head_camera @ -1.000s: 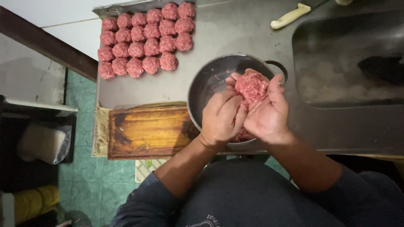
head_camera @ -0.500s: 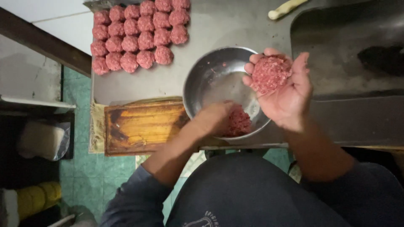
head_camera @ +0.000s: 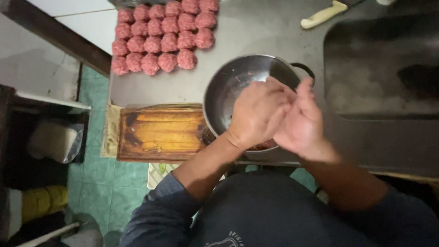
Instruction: Forming ground meat into balls and arranging them on a metal tray.
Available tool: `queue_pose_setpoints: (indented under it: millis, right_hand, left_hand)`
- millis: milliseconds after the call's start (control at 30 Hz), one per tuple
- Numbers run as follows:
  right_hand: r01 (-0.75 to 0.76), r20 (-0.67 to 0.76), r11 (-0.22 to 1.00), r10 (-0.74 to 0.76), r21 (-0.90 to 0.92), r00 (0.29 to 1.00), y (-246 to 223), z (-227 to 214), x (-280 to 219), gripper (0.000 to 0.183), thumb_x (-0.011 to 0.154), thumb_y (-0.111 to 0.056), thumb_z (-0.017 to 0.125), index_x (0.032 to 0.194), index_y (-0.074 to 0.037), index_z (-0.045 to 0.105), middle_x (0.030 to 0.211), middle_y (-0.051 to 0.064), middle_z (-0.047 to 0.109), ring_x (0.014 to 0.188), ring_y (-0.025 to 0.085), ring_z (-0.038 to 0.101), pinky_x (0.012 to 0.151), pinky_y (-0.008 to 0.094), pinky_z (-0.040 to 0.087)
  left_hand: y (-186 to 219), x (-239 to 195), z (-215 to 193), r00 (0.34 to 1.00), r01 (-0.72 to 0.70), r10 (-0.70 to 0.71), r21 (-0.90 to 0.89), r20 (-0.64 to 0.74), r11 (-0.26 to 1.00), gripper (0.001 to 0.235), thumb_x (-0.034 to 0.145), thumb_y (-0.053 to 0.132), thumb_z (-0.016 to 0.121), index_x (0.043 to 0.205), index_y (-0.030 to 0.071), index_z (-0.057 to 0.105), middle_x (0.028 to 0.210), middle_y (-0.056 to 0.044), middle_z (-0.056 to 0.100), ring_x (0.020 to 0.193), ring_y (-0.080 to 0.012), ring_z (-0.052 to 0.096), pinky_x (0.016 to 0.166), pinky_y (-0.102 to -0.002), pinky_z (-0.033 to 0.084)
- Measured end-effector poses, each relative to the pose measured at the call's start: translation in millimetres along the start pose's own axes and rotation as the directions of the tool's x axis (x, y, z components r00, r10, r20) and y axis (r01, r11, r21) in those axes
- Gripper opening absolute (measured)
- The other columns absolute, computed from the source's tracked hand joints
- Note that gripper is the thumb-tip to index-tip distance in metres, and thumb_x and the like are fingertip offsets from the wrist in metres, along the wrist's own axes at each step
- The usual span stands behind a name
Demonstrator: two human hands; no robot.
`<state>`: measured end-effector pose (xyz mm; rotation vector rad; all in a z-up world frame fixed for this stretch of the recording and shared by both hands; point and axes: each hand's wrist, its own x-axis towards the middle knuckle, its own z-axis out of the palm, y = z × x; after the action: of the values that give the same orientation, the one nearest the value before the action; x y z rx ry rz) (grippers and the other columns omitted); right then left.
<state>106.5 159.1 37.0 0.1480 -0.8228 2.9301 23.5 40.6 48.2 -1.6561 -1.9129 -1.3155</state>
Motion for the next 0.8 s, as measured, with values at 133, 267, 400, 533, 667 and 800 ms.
queue_pose_setpoints:
  millis: [133, 267, 400, 533, 667, 800]
  right_hand:
    - [-0.042, -0.094, 0.998, 0.045, 0.041, 0.995, -5.8, -4.7, 2.3, 0.075, 0.102, -0.059, 0.028, 0.144, -0.002, 0.051, 0.141, 0.016, 0.060, 0.133, 0.028, 0.060, 0.115, 0.043, 0.049]
    - [-0.063, 0.000, 0.975, 0.065, 0.212, 0.998, 10.0, -81.9, -16.2, 0.061, 0.125, -0.057, 0.035, 0.127, 0.001, 0.056, 0.125, 0.017, 0.064, 0.117, 0.027, 0.066, 0.104, 0.042, 0.056]
    - [0.080, -0.104, 0.907, -0.135, -0.414, 0.985, 13.9, -81.9, -20.6, 0.053, 0.119, -0.050, 0.034, 0.126, -0.002, 0.056, 0.118, 0.012, 0.064, 0.109, 0.023, 0.067, 0.094, 0.038, 0.059]
    - [0.447, 0.388, 0.732, -0.267, -0.513, 0.882, -3.1, -19.5, 11.4, 0.062, 0.115, -0.045, 0.022, 0.134, -0.002, 0.062, 0.118, 0.009, 0.076, 0.107, 0.018, 0.078, 0.090, 0.034, 0.066]
    - [0.380, 0.286, 0.425, -0.269, -0.821, 0.920, 8.3, 3.1, 25.2, 0.066, 0.119, -0.050, 0.021, 0.146, 0.002, 0.052, 0.146, 0.019, 0.061, 0.145, 0.027, 0.053, 0.130, 0.045, 0.036]
    - [0.439, 0.220, 0.579, -0.409, -0.687, 0.885, 7.4, -17.6, 29.4, 0.055, 0.116, -0.046, 0.042, 0.147, -0.002, 0.052, 0.154, 0.019, 0.051, 0.145, 0.026, 0.050, 0.130, 0.046, 0.034]
  left_hand:
    - [15.0, -5.2, 6.9, 0.849, 0.371, -0.473, -0.371, -0.235, 0.851, 0.032, 0.109, 0.029, 0.056, 0.127, 0.003, 0.062, 0.123, -0.012, 0.064, 0.114, -0.0274, 0.064, 0.098, -0.043, 0.051]
    - [13.3, -17.7, 17.8, 0.990, 0.128, -0.125, 0.039, -0.067, 0.991, 0.039, 0.101, 0.026, 0.061, 0.131, 0.000, 0.062, 0.139, -0.019, 0.059, 0.133, -0.0374, 0.056, 0.117, -0.051, 0.045]
    - [14.1, -22.8, 11.9, 0.999, -0.047, 0.050, 0.177, -0.014, 0.983, 0.037, 0.111, 0.029, 0.057, 0.137, 0.003, 0.061, 0.145, -0.017, 0.058, 0.143, -0.0361, 0.055, 0.119, -0.051, 0.043]
    - [25.2, -12.6, -16.1, 0.989, 0.084, -0.089, -0.051, -0.120, 0.995, 0.057, 0.106, 0.037, 0.054, 0.146, -0.002, 0.042, 0.143, -0.030, 0.051, 0.141, -0.0467, 0.047, 0.123, -0.055, 0.037]
    - [-10.1, -27.7, -12.9, 0.823, 0.483, -0.555, -0.666, 0.123, 0.569, 0.068, 0.108, 0.039, 0.059, 0.158, 0.004, 0.028, 0.140, -0.012, 0.054, 0.135, -0.0253, 0.056, 0.119, -0.041, 0.048]
    - [-81.5, -27.0, -44.7, 0.700, 0.638, -0.670, -0.636, 0.245, 0.434, 0.062, 0.095, 0.018, 0.073, 0.148, 0.002, 0.045, 0.118, -0.010, 0.067, 0.104, -0.0239, 0.065, 0.089, -0.039, 0.056]
